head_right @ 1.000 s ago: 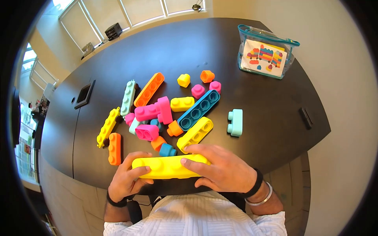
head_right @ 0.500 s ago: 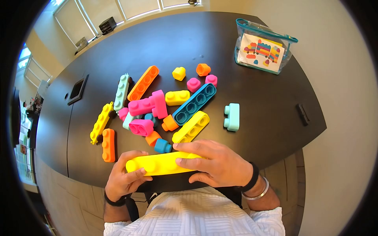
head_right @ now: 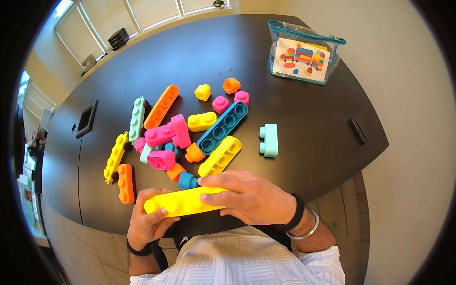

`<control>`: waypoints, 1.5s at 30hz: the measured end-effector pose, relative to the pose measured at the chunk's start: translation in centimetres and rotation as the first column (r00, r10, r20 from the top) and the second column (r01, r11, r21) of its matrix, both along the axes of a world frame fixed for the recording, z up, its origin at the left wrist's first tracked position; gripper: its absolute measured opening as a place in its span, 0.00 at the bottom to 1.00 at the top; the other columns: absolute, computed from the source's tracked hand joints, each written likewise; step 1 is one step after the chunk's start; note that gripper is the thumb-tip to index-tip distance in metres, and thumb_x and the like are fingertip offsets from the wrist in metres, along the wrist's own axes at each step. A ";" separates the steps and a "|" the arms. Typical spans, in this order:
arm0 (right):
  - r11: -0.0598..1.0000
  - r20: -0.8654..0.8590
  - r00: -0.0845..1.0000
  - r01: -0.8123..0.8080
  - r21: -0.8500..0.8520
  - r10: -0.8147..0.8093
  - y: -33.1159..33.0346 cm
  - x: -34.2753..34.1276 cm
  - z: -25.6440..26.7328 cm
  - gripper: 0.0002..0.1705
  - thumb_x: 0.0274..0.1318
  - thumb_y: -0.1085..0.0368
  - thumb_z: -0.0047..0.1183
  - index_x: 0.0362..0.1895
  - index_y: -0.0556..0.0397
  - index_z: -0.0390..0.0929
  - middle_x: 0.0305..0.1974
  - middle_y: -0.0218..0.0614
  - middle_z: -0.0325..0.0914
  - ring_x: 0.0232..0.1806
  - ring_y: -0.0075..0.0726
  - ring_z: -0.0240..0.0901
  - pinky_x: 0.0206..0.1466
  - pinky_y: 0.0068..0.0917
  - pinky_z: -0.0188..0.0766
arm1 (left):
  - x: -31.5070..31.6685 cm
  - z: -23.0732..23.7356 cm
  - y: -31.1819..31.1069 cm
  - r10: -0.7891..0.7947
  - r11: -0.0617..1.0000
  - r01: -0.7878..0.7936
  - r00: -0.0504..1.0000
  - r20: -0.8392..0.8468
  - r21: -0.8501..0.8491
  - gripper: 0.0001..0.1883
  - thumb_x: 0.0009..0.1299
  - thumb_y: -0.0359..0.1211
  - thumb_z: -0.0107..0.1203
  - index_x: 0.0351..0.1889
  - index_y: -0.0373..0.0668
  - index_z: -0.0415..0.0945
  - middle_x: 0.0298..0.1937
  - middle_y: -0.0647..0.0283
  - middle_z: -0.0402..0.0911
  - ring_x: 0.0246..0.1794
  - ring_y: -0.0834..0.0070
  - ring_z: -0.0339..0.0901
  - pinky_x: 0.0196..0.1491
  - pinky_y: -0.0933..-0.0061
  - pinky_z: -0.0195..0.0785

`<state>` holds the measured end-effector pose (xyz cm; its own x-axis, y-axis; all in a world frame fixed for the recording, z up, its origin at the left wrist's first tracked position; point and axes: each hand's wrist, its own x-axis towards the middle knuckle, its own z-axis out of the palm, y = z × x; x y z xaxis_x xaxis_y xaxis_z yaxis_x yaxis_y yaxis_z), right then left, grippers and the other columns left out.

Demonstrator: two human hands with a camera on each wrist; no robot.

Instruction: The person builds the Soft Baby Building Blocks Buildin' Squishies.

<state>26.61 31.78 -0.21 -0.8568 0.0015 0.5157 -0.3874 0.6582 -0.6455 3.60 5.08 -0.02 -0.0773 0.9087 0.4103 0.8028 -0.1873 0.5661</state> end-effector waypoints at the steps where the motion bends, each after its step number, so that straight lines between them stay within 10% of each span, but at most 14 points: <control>1: 1.000 0.000 1.000 0.003 0.000 -0.003 0.1 -0.1 0.0 0.38 0.55 0.70 0.80 0.70 0.43 0.81 0.75 0.43 0.79 0.64 0.60 0.84 0.67 0.52 0.82 | 0.0 0.0 0.0 0.000 1.000 0.000 1.000 -0.008 -0.003 0.36 0.68 0.28 0.84 0.71 0.61 0.78 0.70 0.45 0.79 0.65 0.47 0.87 0.62 0.54 0.87; 11: 0.999 -0.015 1.000 0.016 0.052 -0.015 -0.4 -0.4 -0.1 0.36 0.62 0.63 0.79 0.73 0.40 0.80 0.74 0.49 0.80 0.63 0.59 0.87 0.65 0.50 0.85 | -0.4 3.7 -1.1 0.167 0.984 -0.153 0.967 -0.194 0.088 0.24 0.65 0.46 0.85 0.57 0.53 0.90 0.62 0.53 0.81 0.52 0.52 0.85 0.55 0.59 0.81; 15: 0.999 -0.019 1.000 0.019 0.043 -0.018 -1.3 -0.8 -0.6 0.37 0.62 0.63 0.79 0.74 0.40 0.80 0.77 0.49 0.77 0.66 0.59 0.85 0.67 0.52 0.83 | -1.8 2.2 -3.0 0.296 0.862 -0.254 0.955 -0.027 0.438 0.14 0.75 0.31 0.78 0.55 0.53 0.88 0.40 0.66 0.71 0.35 0.68 0.69 0.39 0.64 0.67; 18: 0.996 0.001 1.000 0.007 0.086 -0.007 -1.6 -1.3 -0.2 0.38 0.64 0.58 0.79 0.76 0.41 0.79 0.79 0.50 0.74 0.66 0.60 0.84 0.68 0.51 0.82 | -1.8 1.2 -3.3 0.292 0.831 -0.265 0.956 0.022 0.488 0.16 0.83 0.16 0.58 0.58 0.49 0.77 0.38 0.66 0.65 0.34 0.73 0.61 0.40 0.68 0.61; 27: 0.961 0.057 0.987 0.130 0.246 -0.148 3.1 -1.2 4.2 0.50 0.57 0.42 0.80 0.78 0.49 0.76 0.75 0.47 0.76 0.67 0.61 0.83 0.67 0.51 0.84 | -1.7 0.3 -5.4 0.276 0.875 -0.286 0.957 0.084 0.390 0.22 0.81 0.14 0.58 0.62 0.51 0.72 0.48 0.57 0.76 0.40 0.71 0.72 0.46 0.69 0.69; 33: 0.660 0.018 0.828 0.434 0.614 -0.561 10.8 -3.2 3.2 0.24 0.66 0.61 0.75 0.62 0.53 0.84 0.64 0.42 0.82 0.62 0.56 0.84 0.65 0.46 0.83 | -1.2 0.1 -5.0 0.336 0.843 -0.331 0.939 0.065 0.425 0.21 0.79 0.16 0.61 0.61 0.51 0.76 0.57 0.49 0.81 0.41 0.71 0.77 0.41 0.74 0.71; 39: 0.525 -0.014 0.833 0.362 0.771 -0.553 15.9 -5.3 0.1 0.21 0.64 0.64 0.74 0.59 0.50 0.86 0.57 0.34 0.82 0.57 0.46 0.81 0.59 0.44 0.81 | -2.1 -0.2 -7.3 0.389 0.826 -0.397 0.915 0.106 0.399 0.18 0.79 0.17 0.64 0.59 0.50 0.76 0.57 0.50 0.79 0.41 0.72 0.78 0.43 0.74 0.74; 45: 0.613 0.150 0.802 0.306 0.728 -0.578 18.6 -7.7 -2.9 0.40 0.55 0.83 0.65 0.72 0.43 0.82 0.85 0.40 0.69 0.72 0.56 0.80 0.72 0.46 0.84 | -2.1 0.1 -8.0 0.343 0.872 -0.340 0.938 0.055 0.352 0.22 0.80 0.15 0.61 0.64 0.49 0.74 0.62 0.52 0.75 0.41 0.73 0.74 0.46 0.73 0.73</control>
